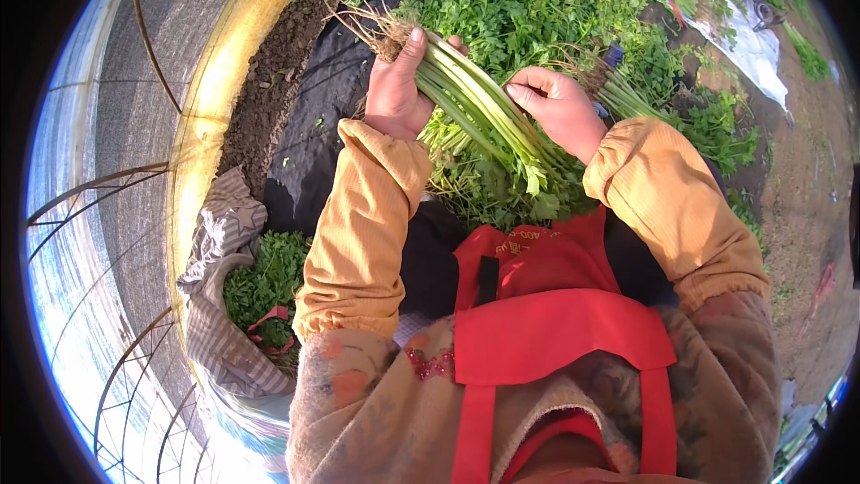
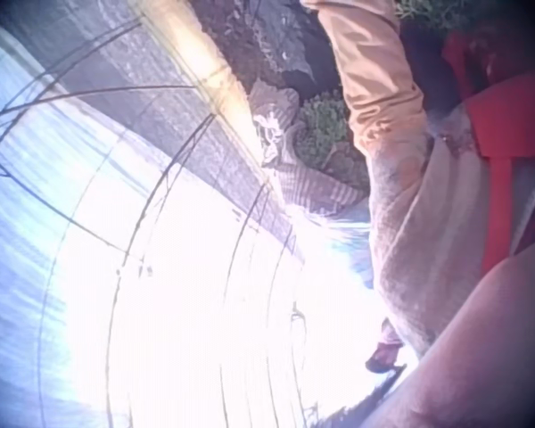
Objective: The person gathers bunches of leafy green vegetables, aligns the stems, and ties them with purple plastic bands. The person repeats this process for multiple bunches, placing the finished bundles aside.
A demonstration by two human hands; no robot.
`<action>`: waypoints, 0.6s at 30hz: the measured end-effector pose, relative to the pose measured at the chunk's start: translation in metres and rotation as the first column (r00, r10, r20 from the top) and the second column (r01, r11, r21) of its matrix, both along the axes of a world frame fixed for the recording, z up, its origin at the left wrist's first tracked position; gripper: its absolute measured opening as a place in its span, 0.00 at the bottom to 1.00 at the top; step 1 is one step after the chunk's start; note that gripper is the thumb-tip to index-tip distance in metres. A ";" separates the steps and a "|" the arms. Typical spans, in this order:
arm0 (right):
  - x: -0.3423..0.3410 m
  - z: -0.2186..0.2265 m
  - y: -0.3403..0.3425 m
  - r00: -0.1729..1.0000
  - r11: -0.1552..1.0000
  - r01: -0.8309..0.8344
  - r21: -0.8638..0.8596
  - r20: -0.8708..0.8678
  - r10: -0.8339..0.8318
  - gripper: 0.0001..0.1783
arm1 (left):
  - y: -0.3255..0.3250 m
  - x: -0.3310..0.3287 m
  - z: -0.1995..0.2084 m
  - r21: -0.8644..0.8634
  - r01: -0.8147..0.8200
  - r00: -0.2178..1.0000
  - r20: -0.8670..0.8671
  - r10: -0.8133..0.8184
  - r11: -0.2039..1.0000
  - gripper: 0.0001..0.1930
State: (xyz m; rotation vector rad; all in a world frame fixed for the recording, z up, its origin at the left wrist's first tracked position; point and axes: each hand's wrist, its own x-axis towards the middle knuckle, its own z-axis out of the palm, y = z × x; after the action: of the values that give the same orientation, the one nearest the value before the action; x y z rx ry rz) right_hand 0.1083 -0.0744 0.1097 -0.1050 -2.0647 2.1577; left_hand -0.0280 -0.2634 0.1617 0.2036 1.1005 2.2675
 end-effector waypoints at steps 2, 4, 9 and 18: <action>0.000 0.002 0.003 0.999 0.993 0.010 0.121 -0.048 -0.004 0.11 | -0.001 0.000 0.000 -0.007 0.005 1.000 -0.026 -0.005 1.000 0.15; 0.000 0.008 0.004 0.998 0.997 0.055 -0.050 -0.041 -0.057 0.11 | -0.002 -0.001 0.000 -0.011 0.014 0.999 -0.038 -0.015 1.000 0.14; -0.004 0.012 0.009 0.997 0.988 0.020 0.156 -0.071 -0.009 0.13 | -0.004 -0.002 0.000 -0.030 0.027 0.998 -0.063 -0.029 0.999 0.13; 0.000 0.003 -0.017 1.000 0.972 0.003 0.237 -0.003 -0.002 0.27 | 0.021 0.025 -0.013 -0.058 0.188 0.973 -0.122 -0.193 0.981 0.16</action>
State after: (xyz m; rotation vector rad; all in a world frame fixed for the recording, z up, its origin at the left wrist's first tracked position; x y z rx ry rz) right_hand 0.1082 -0.0912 0.1128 -0.0757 -2.2995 1.8896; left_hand -0.0034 -0.2420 0.1483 0.4225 1.1450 2.0801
